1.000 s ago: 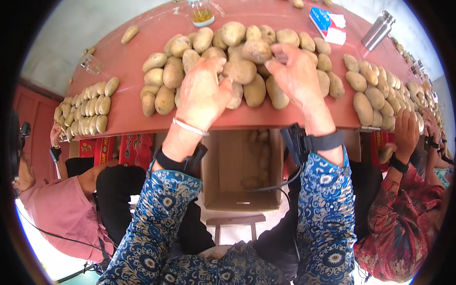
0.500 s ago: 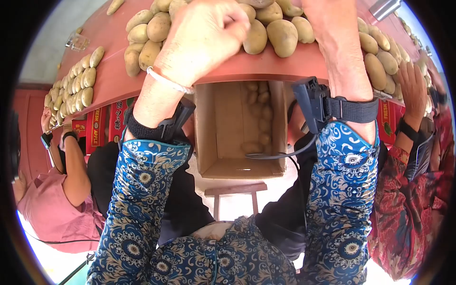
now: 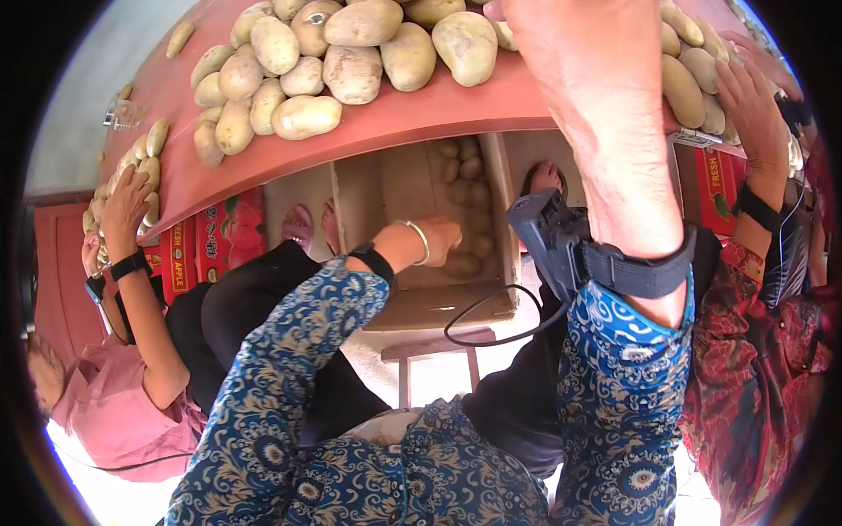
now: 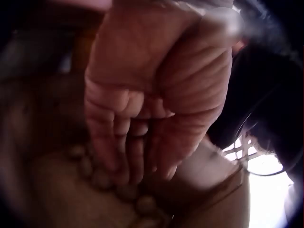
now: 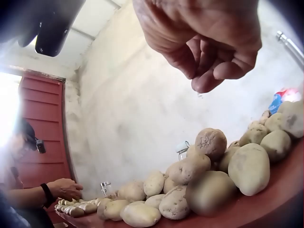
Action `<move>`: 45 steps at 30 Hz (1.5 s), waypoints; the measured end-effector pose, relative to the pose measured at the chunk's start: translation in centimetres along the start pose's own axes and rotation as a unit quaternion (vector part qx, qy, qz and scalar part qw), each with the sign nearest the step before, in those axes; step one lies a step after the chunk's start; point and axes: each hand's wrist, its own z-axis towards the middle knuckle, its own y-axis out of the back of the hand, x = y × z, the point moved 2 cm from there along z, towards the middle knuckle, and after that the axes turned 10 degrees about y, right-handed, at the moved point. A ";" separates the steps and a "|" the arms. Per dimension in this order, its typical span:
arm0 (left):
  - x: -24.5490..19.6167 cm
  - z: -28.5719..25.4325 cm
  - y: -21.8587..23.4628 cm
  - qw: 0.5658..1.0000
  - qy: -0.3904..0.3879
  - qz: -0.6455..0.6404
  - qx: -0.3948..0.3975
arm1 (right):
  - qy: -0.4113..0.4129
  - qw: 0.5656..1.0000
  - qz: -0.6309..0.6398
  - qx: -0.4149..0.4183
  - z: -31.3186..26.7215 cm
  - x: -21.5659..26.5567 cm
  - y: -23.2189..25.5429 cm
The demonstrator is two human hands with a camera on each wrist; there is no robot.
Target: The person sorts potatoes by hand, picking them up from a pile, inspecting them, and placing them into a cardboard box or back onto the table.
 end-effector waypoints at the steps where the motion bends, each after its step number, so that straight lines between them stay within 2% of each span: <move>1: 0.3 1.2 -1.8 1.000 0.005 0.006 -0.002 | -0.007 1.000 -0.006 0.006 0.1 0.1 0.2; 3: 0.1 3.3 -4.7 1.000 0.014 0.015 -0.004 | -0.025 0.999 -0.008 0.041 0.5 0.2 0.7; 4: -0.4 4.2 -5.4 0.999 -0.014 0.048 0.002 | -0.024 0.998 -0.014 0.052 0.6 0.3 0.9; 7: -2.3 6.0 -7.3 0.997 0.005 0.058 0.045 | -0.031 0.996 -0.027 0.085 -0.1 0.3 1.2; 11: -3.2 7.2 -9.7 0.997 0.057 0.038 -0.026 | -0.037 0.992 -0.041 0.112 -0.8 0.3 1.2; 14: -2.4 8.2 -12.5 0.994 0.038 0.090 -0.056 | -0.040 0.990 -0.047 0.125 -1.2 0.4 1.0; 17: -1.0 10.2 -15.9 0.991 0.001 -0.022 -0.132 | -0.040 0.989 -0.053 0.135 -1.5 0.3 0.9; 20: -1.2 10.7 -16.2 0.987 0.129 0.000 -0.092 | -0.039 0.987 -0.059 0.144 -1.8 0.4 0.7; 23: 1.2 10.6 -15.2 0.971 0.182 0.023 -0.152 | -0.038 0.986 -0.060 0.150 -2.0 0.5 0.5; 26: 2.0 9.7 -14.8 0.977 0.082 0.135 -0.143 | -0.037 0.985 -0.064 0.158 -1.7 0.4 0.3; 29: 1.3 9.1 -15.1 0.979 0.037 0.113 -0.168 | -0.038 0.983 -0.068 0.165 -1.9 0.5 -0.1; 32: 0.8 10.8 -15.6 0.996 0.062 -0.070 0.002 | -0.037 0.982 -0.072 0.172 -1.8 0.6 -0.3; 35: -1.3 9.8 -15.1 1.000 -0.009 0.020 -0.010 | -0.039 0.981 -0.074 0.176 -1.9 0.7 -0.3; 37: -0.3 12.2 -20.1 0.997 0.020 -0.041 -0.063 | -0.040 0.980 -0.076 0.179 -1.9 0.6 -0.3; 40: 0.7 12.8 -22.9 0.990 0.018 -0.030 -0.138 | -0.040 0.980 -0.079 0.181 -2.1 0.6 -0.4; 42: 1.6 12.8 -23.6 0.987 0.017 -0.044 -0.154 | -0.038 0.979 -0.081 0.184 -2.0 0.4 -0.4; 45: 3.1 13.9 -24.7 0.983 0.043 -0.131 -0.124 | -0.038 0.978 -0.084 0.188 -1.7 0.1 -0.3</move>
